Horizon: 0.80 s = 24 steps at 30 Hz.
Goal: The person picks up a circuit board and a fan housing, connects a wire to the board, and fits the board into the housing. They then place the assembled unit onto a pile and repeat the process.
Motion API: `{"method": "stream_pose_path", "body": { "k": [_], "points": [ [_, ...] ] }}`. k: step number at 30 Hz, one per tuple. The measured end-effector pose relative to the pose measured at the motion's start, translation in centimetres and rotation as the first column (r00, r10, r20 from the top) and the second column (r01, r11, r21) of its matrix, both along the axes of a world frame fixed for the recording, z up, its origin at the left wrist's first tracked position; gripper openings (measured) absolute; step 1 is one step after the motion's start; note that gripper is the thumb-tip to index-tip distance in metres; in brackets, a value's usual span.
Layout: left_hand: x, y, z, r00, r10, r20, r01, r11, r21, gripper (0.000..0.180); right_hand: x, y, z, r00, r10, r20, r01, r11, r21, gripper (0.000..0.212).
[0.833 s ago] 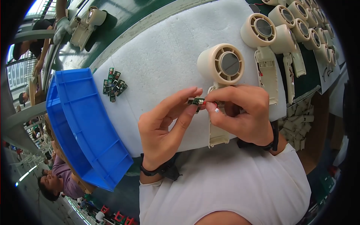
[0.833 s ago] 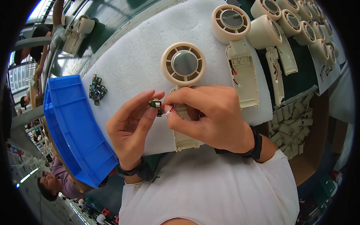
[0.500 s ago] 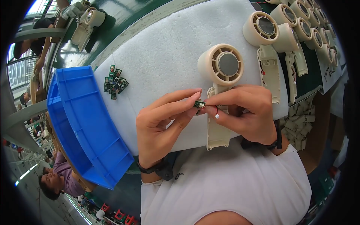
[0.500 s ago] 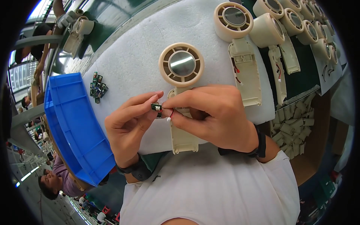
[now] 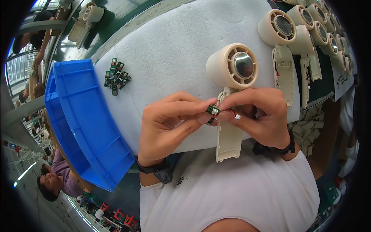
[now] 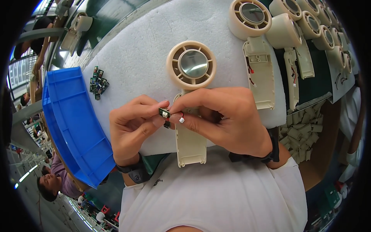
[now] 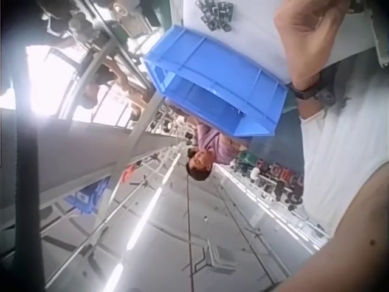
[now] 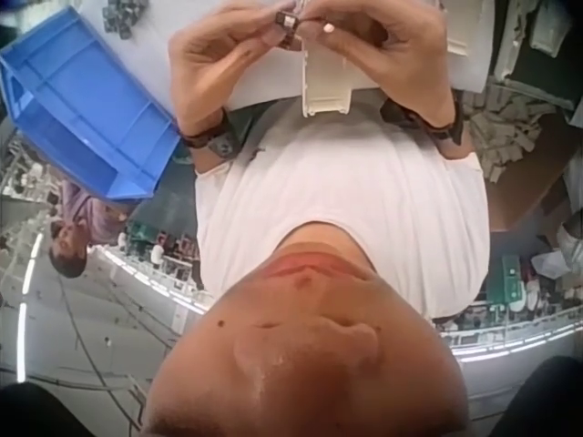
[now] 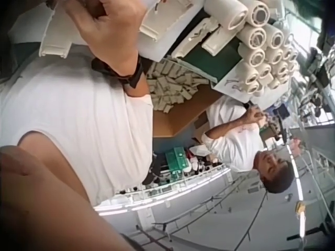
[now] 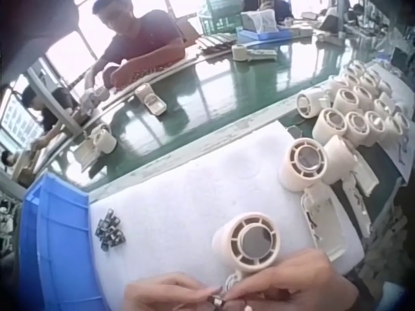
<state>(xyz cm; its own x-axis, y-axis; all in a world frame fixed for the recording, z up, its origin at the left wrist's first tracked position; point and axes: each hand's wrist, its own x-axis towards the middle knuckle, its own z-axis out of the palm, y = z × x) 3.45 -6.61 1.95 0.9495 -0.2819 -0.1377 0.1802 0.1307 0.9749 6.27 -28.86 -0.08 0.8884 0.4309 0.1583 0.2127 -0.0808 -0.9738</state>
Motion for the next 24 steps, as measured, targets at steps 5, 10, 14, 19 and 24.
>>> {"method": "stream_pose_path", "body": {
  "k": [5,10,14,19,24],
  "points": [
    [0.0,-0.2,-0.3,1.0,0.023,-0.01,-0.024,0.999,-0.037,0.032,0.0,0.0,0.0,1.0,-0.007,0.011,0.007,1.0,0.024,0.019],
    [0.0,0.1,-0.7,0.998,-0.035,-0.044,0.028,0.989,-0.142,0.032,0.2,0.2,-0.4,0.978,-0.072,0.198,0.063,0.997,0.051,0.02],
    [0.2,0.0,-0.7,0.999,-0.046,-0.003,0.045,0.989,-0.144,0.032,0.2,0.1,-0.1,0.981,-0.067,0.181,0.063,0.998,0.024,0.019],
    [0.3,0.3,-1.0,0.997,-0.045,0.061,0.049,0.996,-0.079,0.032,0.1,0.5,-0.1,0.991,-0.057,0.123,0.057,0.998,0.0,0.018],
    [0.4,0.0,-0.9,0.998,-0.021,0.059,0.028,0.993,-0.119,0.032,-0.3,0.8,-0.5,0.996,-0.083,0.013,0.083,0.996,0.029,0.016]
  ]
}}
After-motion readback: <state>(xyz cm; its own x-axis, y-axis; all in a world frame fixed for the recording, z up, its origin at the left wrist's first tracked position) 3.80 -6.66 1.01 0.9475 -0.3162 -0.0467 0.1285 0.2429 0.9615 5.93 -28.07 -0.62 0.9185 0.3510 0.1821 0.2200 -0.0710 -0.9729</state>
